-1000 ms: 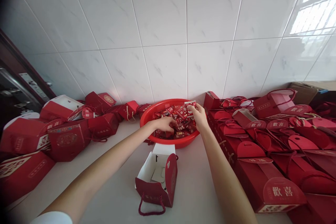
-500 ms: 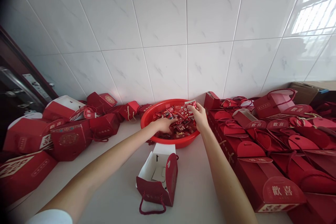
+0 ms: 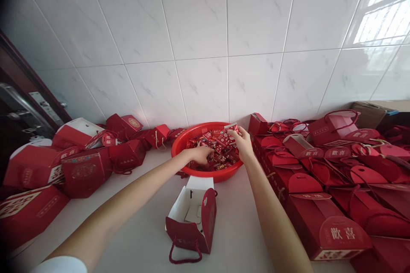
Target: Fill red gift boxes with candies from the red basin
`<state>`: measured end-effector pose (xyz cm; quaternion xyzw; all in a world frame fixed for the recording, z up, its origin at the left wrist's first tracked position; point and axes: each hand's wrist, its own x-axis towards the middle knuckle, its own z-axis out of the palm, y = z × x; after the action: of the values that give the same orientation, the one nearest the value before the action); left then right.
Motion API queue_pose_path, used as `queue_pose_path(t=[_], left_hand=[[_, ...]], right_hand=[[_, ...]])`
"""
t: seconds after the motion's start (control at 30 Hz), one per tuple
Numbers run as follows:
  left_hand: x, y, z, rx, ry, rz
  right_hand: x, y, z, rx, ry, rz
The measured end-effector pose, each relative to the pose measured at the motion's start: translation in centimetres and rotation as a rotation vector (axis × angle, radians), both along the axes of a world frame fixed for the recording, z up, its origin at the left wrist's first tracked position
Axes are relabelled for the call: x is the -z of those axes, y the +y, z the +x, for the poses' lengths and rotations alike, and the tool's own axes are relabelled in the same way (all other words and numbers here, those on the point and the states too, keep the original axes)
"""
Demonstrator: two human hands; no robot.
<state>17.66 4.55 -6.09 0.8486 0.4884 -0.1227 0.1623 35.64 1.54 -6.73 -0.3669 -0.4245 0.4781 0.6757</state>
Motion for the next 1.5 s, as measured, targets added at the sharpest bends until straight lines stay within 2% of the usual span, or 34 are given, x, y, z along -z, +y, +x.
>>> queue_pose_path(t=[0.1, 0.3, 0.5, 0.6, 0.67, 0.73, 0.83, 0.93, 1.07, 1.3, 1.5], left_hand=[[-0.1, 0.0, 0.0, -0.013, -0.006, 0.003], [0.4, 0.6, -0.3, 0.052, -0.094, -0.054], [0.3, 0.4, -0.6, 0.005, -0.219, -0.170], [0.2, 0.5, -0.7, -0.007, -0.280, -0.130], [0.2, 0.8, -0.8, 0.000, -0.421, -0.080], [0.1, 1.1, -1.0, -0.006, -0.662, -0.024], [0.0, 1.3, -1.2, -0.108, -1.004, 0.038], [0.0, 1.2, -1.2, -0.197, -1.155, 0.019], [0.0, 1.1, -1.2, -0.229, -1.231, -0.022], [-0.2, 1.1, -1.2, -0.305, -1.256, 0.035], [-1.3, 0.0, -0.8, -0.387, -1.267, -0.044]], right_hand=[[0.0, 0.0, 0.0, -0.003, 0.000, -0.004], [-0.2, -0.1, 0.0, -0.001, -0.013, -0.013], [-0.1, 0.0, 0.1, -0.008, -0.018, -0.009], [0.0, 0.1, 0.1, -0.010, -0.012, -0.018], [0.0, 0.1, 0.2, -0.016, 0.014, -0.021], [-0.1, 0.2, 0.3, -0.032, 0.051, -0.022], [-0.2, 0.4, 0.5, -0.062, 0.116, -0.024], [-0.2, 0.6, 0.7, -0.074, 0.157, -0.035], [-0.1, 0.6, 0.6, -0.084, 0.133, -0.037], [-0.2, 0.2, 0.5, -0.120, 0.070, -0.064], [0.0, 0.4, 0.5, -0.108, 0.037, -0.071]])
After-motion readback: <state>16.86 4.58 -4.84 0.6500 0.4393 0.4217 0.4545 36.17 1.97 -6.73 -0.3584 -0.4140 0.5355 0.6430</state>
